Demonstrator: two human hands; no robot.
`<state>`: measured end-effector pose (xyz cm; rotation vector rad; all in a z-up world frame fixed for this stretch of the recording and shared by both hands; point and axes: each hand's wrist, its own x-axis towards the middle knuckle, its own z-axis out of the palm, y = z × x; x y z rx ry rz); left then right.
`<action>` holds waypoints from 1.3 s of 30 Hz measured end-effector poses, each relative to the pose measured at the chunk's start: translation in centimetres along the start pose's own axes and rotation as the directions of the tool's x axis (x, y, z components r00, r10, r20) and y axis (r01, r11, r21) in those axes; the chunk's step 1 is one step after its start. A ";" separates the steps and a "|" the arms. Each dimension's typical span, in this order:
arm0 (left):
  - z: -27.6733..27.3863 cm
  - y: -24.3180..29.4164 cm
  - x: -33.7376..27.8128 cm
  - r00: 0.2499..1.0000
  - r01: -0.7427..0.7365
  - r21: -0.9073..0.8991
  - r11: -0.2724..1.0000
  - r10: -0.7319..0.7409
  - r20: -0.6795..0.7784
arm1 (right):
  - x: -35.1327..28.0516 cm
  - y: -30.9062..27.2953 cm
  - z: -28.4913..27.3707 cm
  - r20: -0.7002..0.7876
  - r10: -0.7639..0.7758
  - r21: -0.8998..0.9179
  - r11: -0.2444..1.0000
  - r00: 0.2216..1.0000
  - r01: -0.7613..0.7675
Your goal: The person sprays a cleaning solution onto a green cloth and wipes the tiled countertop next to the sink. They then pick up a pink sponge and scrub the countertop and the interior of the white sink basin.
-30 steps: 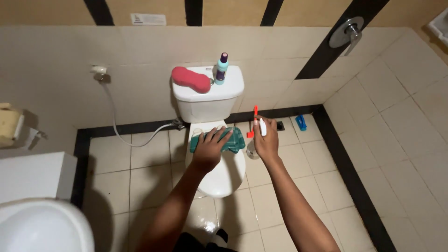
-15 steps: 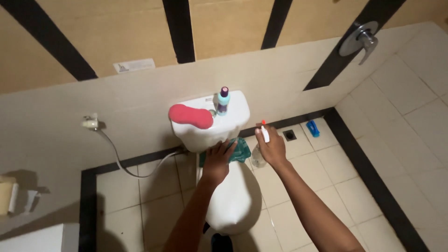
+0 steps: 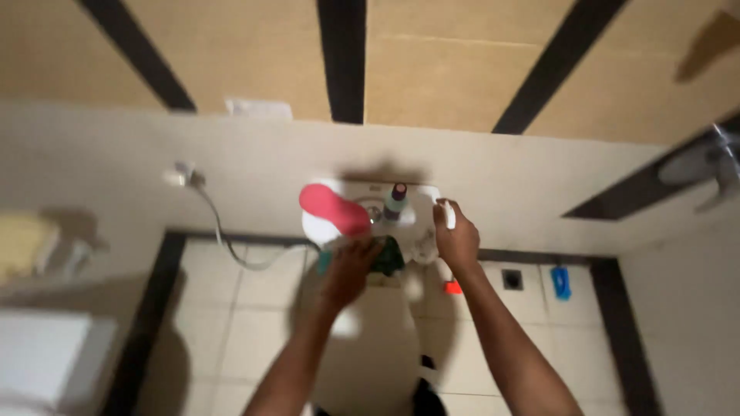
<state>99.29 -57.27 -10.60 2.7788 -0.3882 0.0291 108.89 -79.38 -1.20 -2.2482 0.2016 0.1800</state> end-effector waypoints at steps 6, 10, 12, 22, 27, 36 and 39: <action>1.2 3.6 2.2 0.922 0.303 0.055 0.952 -0.307 0.237 | 9.5 7.2 1.2 -0.032 -0.361 -0.088 0.930 0.932 0.357; 2.3 5.6 3.1 0.889 0.409 0.022 0.912 -0.404 0.215 | 14.0 7.3 0.8 -0.037 -0.495 -0.012 0.869 0.868 0.495; 3.4 5.9 3.3 0.898 0.415 0.030 0.909 -0.415 0.146 | 15.3 6.4 1.0 -0.010 -0.515 -0.017 0.857 0.857 0.515; 2.0 7.7 5.4 0.857 0.490 0.019 0.871 -0.486 0.171 | 19.2 6.3 4.7 0.092 -0.603 0.078 0.798 0.793 0.598; 3.1 7.5 5.6 0.870 0.456 0.072 0.887 -0.461 0.174 | 18.2 6.0 4.4 0.155 -0.568 0.098 0.823 0.808 0.559; 4.5 8.1 5.9 0.885 0.416 0.064 0.907 -0.420 0.199 | 15.0 6.3 1.6 0.039 -0.548 0.128 0.832 0.836 0.539; 4.0 9.0 6.2 0.887 0.396 0.033 0.918 -0.391 0.246 | 13.9 13.3 4.2 -0.131 -0.634 0.131 0.751 0.762 0.647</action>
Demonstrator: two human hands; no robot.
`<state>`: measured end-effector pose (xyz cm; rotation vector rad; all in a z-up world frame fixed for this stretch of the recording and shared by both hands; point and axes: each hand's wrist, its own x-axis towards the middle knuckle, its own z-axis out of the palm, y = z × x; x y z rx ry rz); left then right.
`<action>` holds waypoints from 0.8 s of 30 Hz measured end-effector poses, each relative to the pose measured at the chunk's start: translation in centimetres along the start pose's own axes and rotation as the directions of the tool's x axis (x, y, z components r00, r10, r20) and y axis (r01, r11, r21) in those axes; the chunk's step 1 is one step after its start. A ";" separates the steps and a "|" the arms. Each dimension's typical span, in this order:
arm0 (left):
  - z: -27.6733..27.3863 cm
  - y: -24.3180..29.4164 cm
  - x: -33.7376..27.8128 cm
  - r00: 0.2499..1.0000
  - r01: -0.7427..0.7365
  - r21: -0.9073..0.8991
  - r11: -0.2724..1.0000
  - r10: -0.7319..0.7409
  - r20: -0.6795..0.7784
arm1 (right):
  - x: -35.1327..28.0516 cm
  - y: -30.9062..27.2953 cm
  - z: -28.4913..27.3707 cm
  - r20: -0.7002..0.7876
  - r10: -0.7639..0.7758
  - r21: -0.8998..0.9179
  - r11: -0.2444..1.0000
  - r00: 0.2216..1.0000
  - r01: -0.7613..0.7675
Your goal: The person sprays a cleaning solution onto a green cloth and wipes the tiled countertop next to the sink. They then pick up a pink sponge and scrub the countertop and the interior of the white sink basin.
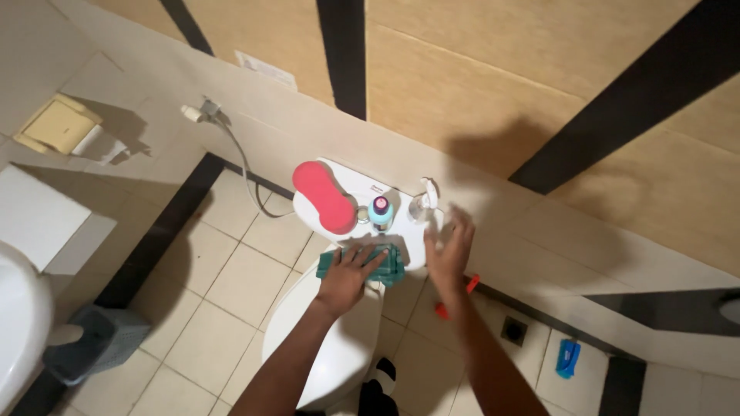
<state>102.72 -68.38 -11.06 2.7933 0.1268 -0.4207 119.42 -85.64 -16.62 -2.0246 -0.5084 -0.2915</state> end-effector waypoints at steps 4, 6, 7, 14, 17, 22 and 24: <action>2.4 0.5 0.1 0.995 -0.096 0.026 0.995 0.096 0.000 | -7.6 2.2 -0.6 0.139 0.106 -0.055 0.994 0.985 -0.099; 3.4 0.8 0.5 0.990 -0.136 0.024 0.990 0.137 -0.039 | -8.4 0.0 -2.0 0.354 -0.035 -0.037 0.998 0.934 0.051; 4.2 0.7 0.6 0.988 -0.148 0.015 0.989 0.149 -0.033 | -8.2 -1.1 -2.9 0.353 -0.023 -0.051 0.998 0.935 0.043; 7.4 -0.2 0.4 0.970 -0.231 -0.144 0.962 0.215 -0.115 | -9.1 -1.4 -3.1 0.631 -0.218 -0.013 0.957 0.745 0.291; 5.5 -1.7 -0.4 0.969 -0.216 -0.239 0.947 0.178 -0.172 | -10.5 1.0 -1.5 0.571 -0.247 -0.042 0.944 0.783 0.328; 1.6 -10.2 3.0 0.914 -0.228 -0.094 0.969 0.180 -0.362 | -11.9 1.2 -0.3 0.544 -0.024 -0.252 0.949 0.839 0.190; -2.7 -10.7 5.6 0.992 0.053 0.213 0.976 -0.027 -0.124 | -12.3 0.8 -1.3 0.340 -0.279 -0.174 0.920 0.898 0.352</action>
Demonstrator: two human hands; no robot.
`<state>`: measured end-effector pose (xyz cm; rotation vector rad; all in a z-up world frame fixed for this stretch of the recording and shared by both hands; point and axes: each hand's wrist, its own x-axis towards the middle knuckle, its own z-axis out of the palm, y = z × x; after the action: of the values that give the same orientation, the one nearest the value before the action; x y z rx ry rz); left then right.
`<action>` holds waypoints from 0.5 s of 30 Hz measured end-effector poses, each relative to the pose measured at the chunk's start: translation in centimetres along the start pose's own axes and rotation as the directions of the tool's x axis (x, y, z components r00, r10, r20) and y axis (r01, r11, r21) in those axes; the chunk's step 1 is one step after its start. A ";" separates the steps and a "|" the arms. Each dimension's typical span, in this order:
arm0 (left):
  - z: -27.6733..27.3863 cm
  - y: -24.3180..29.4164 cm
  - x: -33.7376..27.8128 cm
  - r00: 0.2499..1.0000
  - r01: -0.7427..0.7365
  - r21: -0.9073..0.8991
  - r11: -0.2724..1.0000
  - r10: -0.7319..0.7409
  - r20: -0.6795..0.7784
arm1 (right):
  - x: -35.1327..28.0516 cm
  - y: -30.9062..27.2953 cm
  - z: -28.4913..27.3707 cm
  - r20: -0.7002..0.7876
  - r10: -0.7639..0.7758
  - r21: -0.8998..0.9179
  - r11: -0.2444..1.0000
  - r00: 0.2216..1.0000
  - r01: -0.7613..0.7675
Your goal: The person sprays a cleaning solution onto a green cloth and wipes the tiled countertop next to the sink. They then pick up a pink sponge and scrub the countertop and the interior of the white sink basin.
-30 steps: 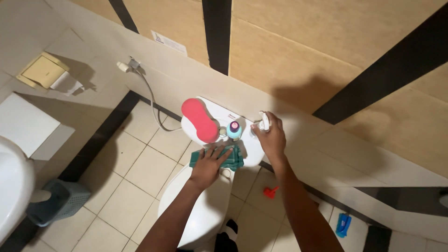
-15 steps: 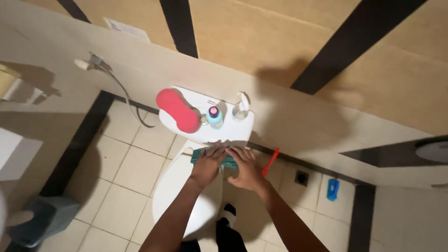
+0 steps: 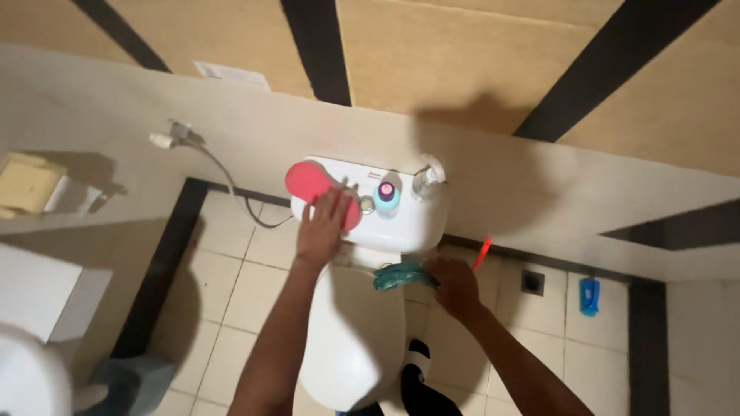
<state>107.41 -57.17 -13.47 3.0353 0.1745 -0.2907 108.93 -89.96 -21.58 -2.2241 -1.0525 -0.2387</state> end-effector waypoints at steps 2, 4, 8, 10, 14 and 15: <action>0.5 -1.4 2.0 0.996 -0.088 0.165 0.982 0.092 -0.016 | 1.6 -1.9 -2.3 0.220 0.167 -0.042 0.986 0.961 -0.162; 1.6 -1.9 3.6 0.984 -0.156 0.320 0.935 0.174 -0.027 | 2.6 -3.1 -4.2 0.424 0.325 -0.112 0.945 0.845 -0.307; 4.6 -3.4 4.1 0.978 -0.196 0.334 0.922 0.207 0.003 | 3.2 -4.8 -4.5 0.193 0.178 0.100 0.975 0.965 -0.199; 4.6 -4.5 2.9 0.983 -0.182 0.330 0.926 0.165 0.079 | 3.5 -5.1 -3.5 0.177 0.153 0.126 0.976 0.972 -0.177; 1.5 -6.7 -2.8 0.992 -0.019 0.061 0.998 0.027 -0.122 | 3.6 -5.8 -0.1 0.261 0.185 0.056 0.977 0.947 -0.206; 0.5 -7.2 -4.4 0.977 0.074 -0.104 0.992 -0.094 -0.192 | 3.8 -6.0 0.9 0.418 0.297 -0.047 0.951 0.859 -0.305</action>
<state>102.19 -50.54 -13.70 2.9605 0.3215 0.0136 106.84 -84.27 -17.79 -2.4414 -0.8878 0.4092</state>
